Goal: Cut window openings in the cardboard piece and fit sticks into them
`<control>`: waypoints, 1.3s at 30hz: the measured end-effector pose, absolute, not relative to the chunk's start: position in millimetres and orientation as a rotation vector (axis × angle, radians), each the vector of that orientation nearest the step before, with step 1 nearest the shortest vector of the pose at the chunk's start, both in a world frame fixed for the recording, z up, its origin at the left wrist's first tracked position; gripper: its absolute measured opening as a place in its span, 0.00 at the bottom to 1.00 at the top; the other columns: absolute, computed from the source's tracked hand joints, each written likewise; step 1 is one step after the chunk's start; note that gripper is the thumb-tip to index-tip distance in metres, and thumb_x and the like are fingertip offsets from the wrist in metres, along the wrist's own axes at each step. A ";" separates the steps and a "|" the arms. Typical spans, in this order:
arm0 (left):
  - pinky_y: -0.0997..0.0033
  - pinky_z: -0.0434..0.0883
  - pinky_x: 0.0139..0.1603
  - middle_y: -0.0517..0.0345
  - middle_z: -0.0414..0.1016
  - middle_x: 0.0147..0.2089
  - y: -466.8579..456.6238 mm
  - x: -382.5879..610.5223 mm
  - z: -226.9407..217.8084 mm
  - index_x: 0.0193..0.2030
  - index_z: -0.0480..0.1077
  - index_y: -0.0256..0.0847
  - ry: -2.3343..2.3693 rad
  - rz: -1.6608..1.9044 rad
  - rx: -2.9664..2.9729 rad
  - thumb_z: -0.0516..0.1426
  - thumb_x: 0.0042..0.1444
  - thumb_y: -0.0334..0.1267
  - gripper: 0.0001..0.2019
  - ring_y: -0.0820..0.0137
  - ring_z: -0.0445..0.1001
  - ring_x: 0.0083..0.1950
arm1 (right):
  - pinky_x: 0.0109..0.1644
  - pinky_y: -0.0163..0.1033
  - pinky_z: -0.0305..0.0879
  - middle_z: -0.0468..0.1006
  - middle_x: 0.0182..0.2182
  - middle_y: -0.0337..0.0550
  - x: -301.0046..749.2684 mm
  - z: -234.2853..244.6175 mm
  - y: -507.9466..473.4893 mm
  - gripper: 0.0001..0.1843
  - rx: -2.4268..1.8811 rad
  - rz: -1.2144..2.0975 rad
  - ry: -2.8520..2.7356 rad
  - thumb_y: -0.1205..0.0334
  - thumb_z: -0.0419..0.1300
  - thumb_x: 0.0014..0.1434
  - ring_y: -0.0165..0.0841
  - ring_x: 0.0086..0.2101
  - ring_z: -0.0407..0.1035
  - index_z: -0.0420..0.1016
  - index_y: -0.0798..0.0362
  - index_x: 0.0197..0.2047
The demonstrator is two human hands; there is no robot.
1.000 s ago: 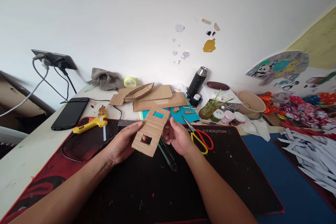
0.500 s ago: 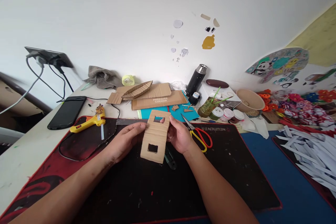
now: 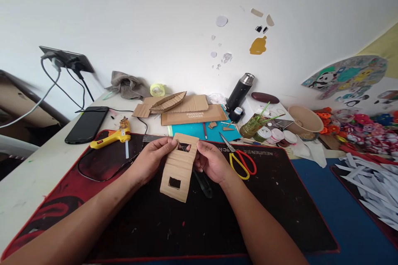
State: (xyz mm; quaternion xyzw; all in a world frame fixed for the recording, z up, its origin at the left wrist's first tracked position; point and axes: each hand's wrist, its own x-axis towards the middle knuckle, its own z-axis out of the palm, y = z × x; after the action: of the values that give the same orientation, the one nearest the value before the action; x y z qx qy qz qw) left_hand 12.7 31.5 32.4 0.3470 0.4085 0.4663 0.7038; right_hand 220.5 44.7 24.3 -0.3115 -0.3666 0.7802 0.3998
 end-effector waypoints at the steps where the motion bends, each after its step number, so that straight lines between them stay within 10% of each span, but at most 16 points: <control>1: 0.70 0.74 0.38 0.57 0.79 0.32 31.3 12.4 31.7 0.32 0.77 0.39 0.922 1.038 0.781 0.75 0.50 0.57 0.23 0.68 0.75 0.33 | 0.18 0.30 0.52 0.72 0.22 0.36 220.7 24.5 44.7 0.29 -0.798 1.971 -0.921 0.37 0.78 0.52 0.26 0.20 0.63 0.85 0.55 0.39; 39: 0.73 0.64 0.31 0.62 0.72 0.30 29.1 11.6 30.2 0.29 0.68 0.42 1.104 1.062 1.041 0.71 0.52 0.61 0.26 0.71 0.65 0.30 | 0.22 0.34 0.57 0.67 0.20 0.30 219.1 14.8 47.5 0.25 -1.114 1.518 -1.301 0.37 0.69 0.60 0.28 0.19 0.62 0.70 0.49 0.31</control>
State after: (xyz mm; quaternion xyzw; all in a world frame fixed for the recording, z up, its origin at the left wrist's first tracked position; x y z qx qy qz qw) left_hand 11.6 29.1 30.2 0.4491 0.4764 0.4584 0.6011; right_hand 219.1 47.5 14.8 -0.4431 -0.5176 0.6040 0.4135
